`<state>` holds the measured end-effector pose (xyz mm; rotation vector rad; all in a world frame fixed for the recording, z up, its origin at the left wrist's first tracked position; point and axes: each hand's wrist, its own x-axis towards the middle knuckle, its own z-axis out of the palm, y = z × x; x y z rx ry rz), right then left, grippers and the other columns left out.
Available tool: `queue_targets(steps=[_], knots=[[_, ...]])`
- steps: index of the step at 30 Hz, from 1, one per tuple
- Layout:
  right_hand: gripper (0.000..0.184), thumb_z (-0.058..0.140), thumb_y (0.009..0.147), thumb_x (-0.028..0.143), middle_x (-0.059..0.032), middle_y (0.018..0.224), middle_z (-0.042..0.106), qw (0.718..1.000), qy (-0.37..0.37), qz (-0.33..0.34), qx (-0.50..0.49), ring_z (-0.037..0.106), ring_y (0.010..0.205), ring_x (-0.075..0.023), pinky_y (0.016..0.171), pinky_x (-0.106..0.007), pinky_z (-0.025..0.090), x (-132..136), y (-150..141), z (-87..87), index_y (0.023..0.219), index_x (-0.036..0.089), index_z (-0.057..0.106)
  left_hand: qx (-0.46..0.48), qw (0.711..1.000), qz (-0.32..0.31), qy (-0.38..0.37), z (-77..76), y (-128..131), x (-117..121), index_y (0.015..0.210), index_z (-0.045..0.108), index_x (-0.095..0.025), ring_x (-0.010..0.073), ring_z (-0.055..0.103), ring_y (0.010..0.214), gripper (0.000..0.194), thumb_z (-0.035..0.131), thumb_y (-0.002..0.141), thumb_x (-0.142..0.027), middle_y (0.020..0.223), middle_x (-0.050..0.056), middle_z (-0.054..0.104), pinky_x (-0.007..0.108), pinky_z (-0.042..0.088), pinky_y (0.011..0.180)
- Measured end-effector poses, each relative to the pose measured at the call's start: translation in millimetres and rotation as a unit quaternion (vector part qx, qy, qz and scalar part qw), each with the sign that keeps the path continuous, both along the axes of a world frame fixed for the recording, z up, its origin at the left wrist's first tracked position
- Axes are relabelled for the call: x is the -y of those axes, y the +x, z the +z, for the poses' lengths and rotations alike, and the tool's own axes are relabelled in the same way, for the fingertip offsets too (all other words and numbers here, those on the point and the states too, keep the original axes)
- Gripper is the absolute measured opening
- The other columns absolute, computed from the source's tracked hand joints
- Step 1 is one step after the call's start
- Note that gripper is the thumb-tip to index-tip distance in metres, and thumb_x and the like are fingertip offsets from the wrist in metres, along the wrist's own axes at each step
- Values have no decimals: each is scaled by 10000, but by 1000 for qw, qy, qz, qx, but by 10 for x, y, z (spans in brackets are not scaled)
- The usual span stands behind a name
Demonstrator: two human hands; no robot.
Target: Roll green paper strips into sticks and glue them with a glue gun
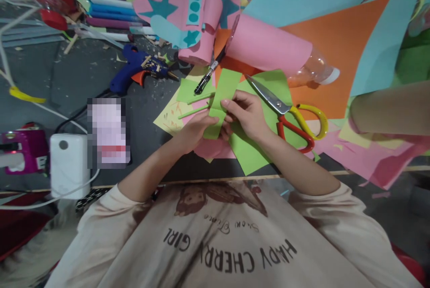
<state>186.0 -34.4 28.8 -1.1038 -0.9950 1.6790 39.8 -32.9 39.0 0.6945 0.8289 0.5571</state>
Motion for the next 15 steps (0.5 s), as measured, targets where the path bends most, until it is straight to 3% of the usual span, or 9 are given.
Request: queue_targets(steps=[3, 5, 7, 10, 13, 15], knots=[[499, 709, 744, 636, 81, 456, 457, 1000, 6, 2, 19, 504, 359, -119, 354, -254, 394, -40, 17, -25, 618, 240, 432, -14, 1000, -11, 23, 35, -18, 14, 678, 607, -147, 92, 558, 572, 171, 522, 823, -178, 619, -3, 612, 232, 460, 616], [516, 697, 754, 642, 83, 444, 415, 997, 35, -16, 59, 482, 378, -105, 381, -239, 358, -84, 33, -45, 601, 236, 418, -10, 999, -1, 39, -4, -31, 34, 734, 627, -139, 83, 526, 544, 172, 533, 855, -217, 604, -7, 609, 225, 421, 580], [498, 661, 780, 654, 85, 464, 392, 989, 71, -30, 128, 427, 397, -84, 413, -231, 323, -117, 69, -29, 627, 229, 453, 6, 999, 14, 40, -73, -36, 57, 803, 634, -136, 87, 513, 523, 190, 568, 865, -304, 587, -10, 605, 226, 399, 554], [417, 585, 848, 630, 50, 608, 517, 956, 116, -6, 268, 455, 489, -91, 497, -242, 369, -88, 200, 124, 809, 216, 576, 22, 999, 31, 25, -148, -36, 74, 831, 628, -132, 88, 519, 518, 237, 612, 846, -367, 589, -8, 603, 220, 399, 544], [383, 546, 894, 544, -21, 803, 646, 879, 140, 55, 452, 568, 628, -143, 605, -281, 430, 66, 449, 379, 1040, 202, 638, 30, 999, 35, 4, -137, -36, 66, 802, 619, -124, 85, 526, 513, 238, 605, 847, -357, 587, 0, 596, 209, 415, 542], [373, 517, 914, 459, -80, 919, 686, 785, 125, 75, 602, 615, 682, -193, 632, -314, 430, 210, 659, 517, 1130, 184, 647, 31, 999, 42, -16, -98, -33, 52, 783, 610, -123, 82, 516, 493, 205, 564, 863, -305, 567, 0, 583, 199, 413, 524]])
